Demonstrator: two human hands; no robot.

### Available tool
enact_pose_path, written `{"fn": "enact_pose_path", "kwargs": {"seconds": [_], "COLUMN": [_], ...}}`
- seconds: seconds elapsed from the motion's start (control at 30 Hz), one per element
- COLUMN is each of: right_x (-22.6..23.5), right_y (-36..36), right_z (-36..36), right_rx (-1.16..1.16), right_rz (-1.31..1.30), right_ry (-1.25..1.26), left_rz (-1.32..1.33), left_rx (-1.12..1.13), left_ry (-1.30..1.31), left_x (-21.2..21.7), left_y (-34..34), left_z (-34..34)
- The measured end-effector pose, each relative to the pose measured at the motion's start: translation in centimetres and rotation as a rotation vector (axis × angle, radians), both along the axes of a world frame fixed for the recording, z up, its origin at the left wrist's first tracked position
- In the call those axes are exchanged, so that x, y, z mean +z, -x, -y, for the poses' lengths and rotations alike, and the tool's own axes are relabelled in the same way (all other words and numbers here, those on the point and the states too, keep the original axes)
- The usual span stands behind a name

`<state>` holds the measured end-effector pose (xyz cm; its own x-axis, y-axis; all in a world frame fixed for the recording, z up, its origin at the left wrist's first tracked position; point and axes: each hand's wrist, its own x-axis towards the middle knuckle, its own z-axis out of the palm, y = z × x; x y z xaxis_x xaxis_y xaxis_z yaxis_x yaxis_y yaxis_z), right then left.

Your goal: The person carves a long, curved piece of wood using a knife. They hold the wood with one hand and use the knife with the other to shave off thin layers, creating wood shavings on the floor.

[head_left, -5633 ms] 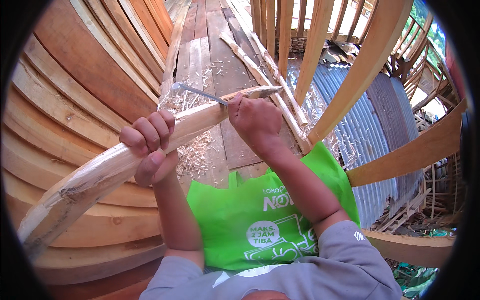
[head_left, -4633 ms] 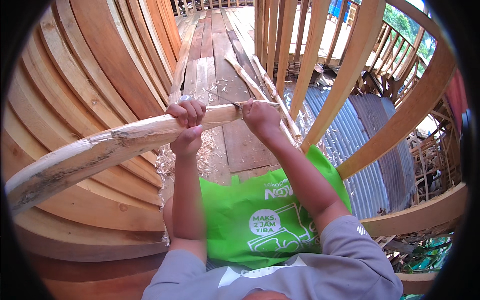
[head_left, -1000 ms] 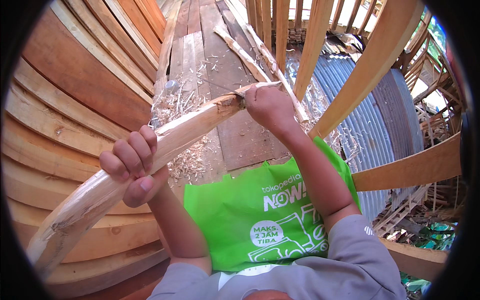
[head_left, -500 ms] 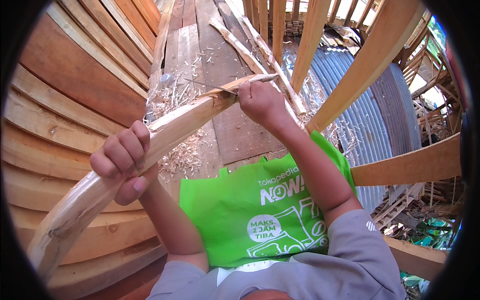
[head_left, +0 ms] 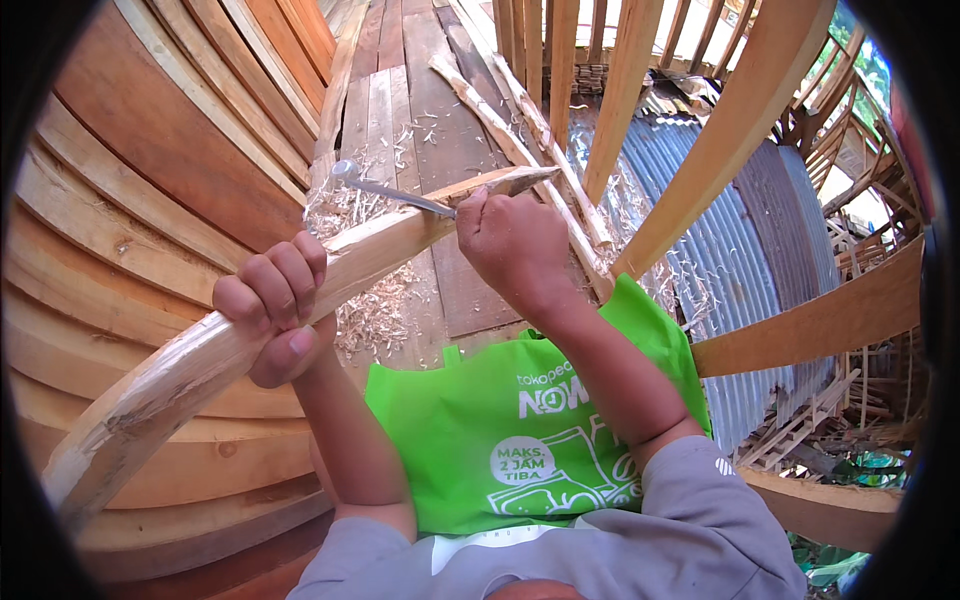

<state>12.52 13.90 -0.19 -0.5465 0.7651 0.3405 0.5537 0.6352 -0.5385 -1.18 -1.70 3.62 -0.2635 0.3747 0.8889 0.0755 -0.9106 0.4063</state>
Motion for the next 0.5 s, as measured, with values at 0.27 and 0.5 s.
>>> {"fn": "enact_pose_path", "kwargs": {"seconds": [0.27, 0.5], "right_x": [1.5, 1.6], "right_y": [0.3, 0.4], "right_z": [1.1, 1.2], "right_rx": [0.055, -0.009], "right_rz": [-0.023, -0.057], "right_ry": [-0.014, -0.022], "left_rz": [-0.013, -0.008], "left_rx": [0.03, 0.044], "left_ry": [-0.013, -0.011], "left_x": [0.0, -0.1], "left_y": [-0.2, -0.2], "left_z": [-0.1, 0.0]}}
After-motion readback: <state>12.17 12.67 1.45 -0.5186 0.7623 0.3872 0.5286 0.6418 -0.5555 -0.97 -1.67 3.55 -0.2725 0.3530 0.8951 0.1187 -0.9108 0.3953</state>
